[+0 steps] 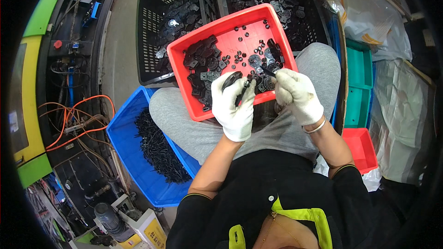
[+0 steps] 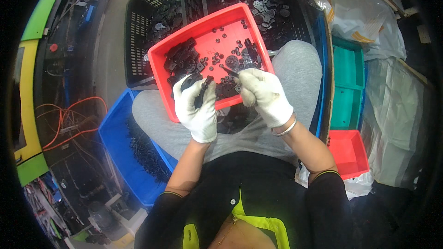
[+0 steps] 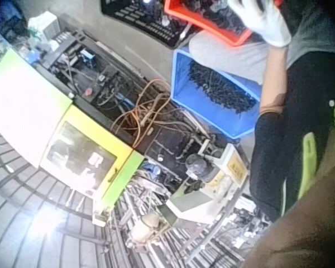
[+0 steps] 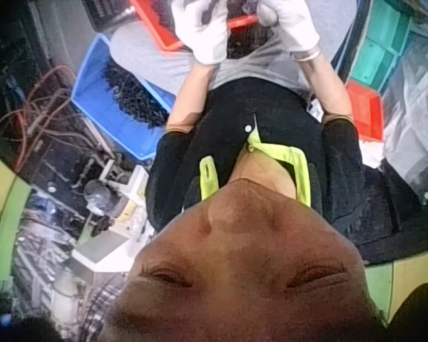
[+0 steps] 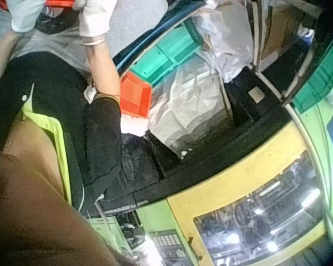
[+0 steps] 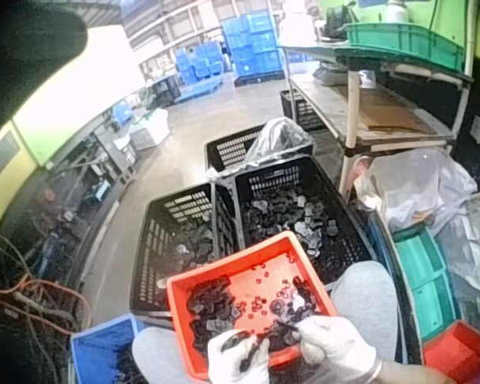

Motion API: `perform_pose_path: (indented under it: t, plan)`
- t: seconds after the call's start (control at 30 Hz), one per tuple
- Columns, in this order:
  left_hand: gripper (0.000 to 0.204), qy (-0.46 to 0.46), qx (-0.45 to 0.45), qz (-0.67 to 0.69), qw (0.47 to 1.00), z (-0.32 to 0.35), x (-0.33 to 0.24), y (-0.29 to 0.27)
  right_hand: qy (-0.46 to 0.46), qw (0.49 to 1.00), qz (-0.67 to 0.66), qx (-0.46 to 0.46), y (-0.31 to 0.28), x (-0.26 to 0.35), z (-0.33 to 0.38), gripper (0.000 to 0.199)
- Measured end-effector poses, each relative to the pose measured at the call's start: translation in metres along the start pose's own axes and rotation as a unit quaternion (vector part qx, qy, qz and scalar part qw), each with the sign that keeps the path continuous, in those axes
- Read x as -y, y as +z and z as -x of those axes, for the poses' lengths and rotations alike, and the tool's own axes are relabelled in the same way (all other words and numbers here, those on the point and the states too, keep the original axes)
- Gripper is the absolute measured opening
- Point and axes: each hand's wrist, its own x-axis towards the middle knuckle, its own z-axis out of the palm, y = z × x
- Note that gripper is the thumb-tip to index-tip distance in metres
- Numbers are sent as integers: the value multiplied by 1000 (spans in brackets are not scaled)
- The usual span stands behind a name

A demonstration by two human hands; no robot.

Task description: Sorting and inspecting small black plastic components in an industrial environment.

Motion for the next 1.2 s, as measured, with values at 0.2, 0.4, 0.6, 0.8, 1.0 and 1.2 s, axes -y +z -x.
perform_pose_path:
  t: [0.2,0.4,0.6,0.8,1.0,1.2]
  plan:
    - [19,-91,33,8,995,-4,-8,-2,-23,999,-34,23,2,-5,-1,27]
    - [18,-385,93,339,853,-6,-3,-4,-61,998,8,5,0,1,-2,23]
    - [27,-408,119,454,783,-5,0,-8,-38,996,84,7,-9,9,-3,26]
    - [26,-407,101,454,786,-8,-3,-6,-36,997,67,26,-10,10,-4,25]
    - [25,-391,115,486,773,-6,-2,-8,-25,994,105,28,-3,15,-1,21]
    - [20,-389,132,363,836,-8,-8,-9,-25,984,176,-6,7,23,3,18]
